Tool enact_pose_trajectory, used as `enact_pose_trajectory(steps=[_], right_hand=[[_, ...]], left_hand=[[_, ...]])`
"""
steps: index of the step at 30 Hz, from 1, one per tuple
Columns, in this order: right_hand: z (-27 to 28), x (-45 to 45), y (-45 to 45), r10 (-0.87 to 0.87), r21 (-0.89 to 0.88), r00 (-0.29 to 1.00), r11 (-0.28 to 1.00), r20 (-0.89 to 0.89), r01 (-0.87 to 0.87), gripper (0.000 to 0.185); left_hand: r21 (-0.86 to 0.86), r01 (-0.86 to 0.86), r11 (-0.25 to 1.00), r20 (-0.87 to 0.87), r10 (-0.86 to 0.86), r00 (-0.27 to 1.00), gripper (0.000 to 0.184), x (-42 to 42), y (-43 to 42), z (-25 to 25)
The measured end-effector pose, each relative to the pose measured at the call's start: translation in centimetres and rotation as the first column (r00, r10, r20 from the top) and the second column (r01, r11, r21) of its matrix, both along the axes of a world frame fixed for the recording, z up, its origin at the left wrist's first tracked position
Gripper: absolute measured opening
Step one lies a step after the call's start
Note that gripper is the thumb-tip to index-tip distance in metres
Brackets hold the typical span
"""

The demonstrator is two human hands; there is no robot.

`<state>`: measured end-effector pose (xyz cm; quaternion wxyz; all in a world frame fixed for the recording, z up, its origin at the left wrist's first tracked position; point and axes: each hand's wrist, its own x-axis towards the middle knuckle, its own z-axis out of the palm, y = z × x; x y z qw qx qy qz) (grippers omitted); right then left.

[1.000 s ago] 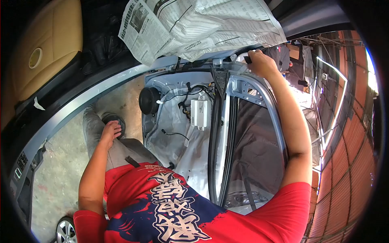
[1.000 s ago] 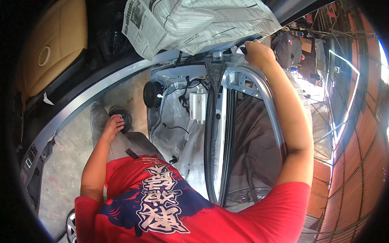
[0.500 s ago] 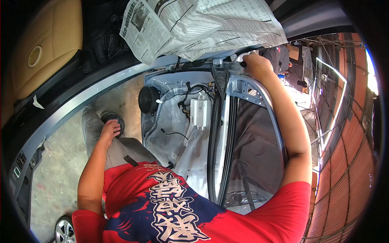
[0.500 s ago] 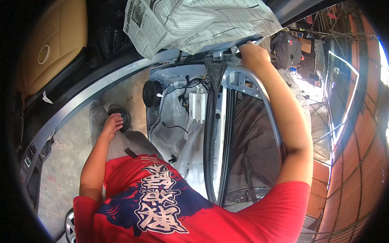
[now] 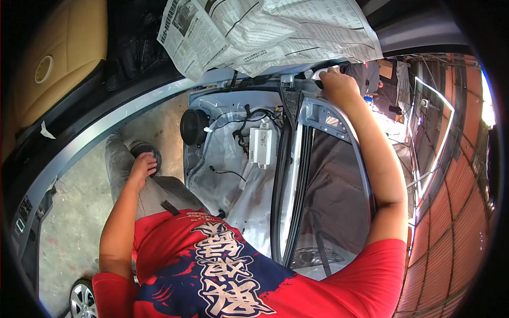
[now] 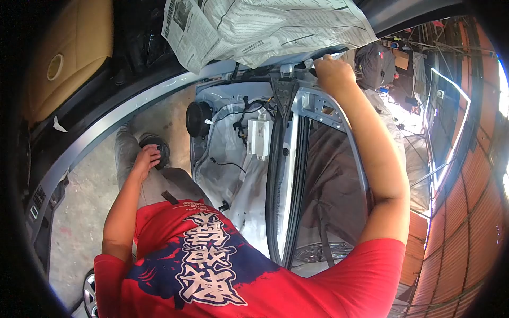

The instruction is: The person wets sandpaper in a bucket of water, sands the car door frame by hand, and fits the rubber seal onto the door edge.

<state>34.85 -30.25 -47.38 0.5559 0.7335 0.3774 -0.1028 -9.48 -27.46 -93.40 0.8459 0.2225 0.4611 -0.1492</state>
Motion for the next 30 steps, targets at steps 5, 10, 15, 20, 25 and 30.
enact_pose_trajectory(steps=[5,10,15,20,25,30], right_hand=[[2.1,-0.5,0.3,-0.055,0.0,0.998,0.998,0.036,0.055,0.037],[5.0,-1.0,-0.1,-0.031,0.054,0.999,0.998,-0.032,0.033,0.039],[6.2,-1.9,1.0,-0.096,0.015,0.995,0.995,-0.036,0.097,0.035],[7.4,-2.8,0.4,-0.123,0.09,0.989,0.987,-0.077,0.13,0.033],[6.6,-1.5,-0.8,-0.04,0.185,0.996,0.981,-0.085,0.055,0.033],[7.3,-2.2,0.1,-0.141,0.162,0.987,0.975,-0.082,0.153,0.032]], left_hand=[[0.005,-0.009,1.0,-0.004,0.009,1.0,0.033,0.0,0.2,0.2],[0.011,-0.012,1.0,-0.006,0.012,1.0,0.035,0.0,0.1,0.0],[-0.003,-0.025,1.0,-0.008,0.025,1.0,0.034,-0.4,0.0,-0.6],[0.013,-0.013,1.0,0.003,0.013,1.0,0.035,-0.1,0.2,-0.3],[0.002,0.014,1.0,0.005,-0.014,1.0,0.034,0.2,-0.1,-0.5],[0.016,-0.027,1.0,-0.006,0.027,1.0,0.034,0.0,-0.1,-0.4]])
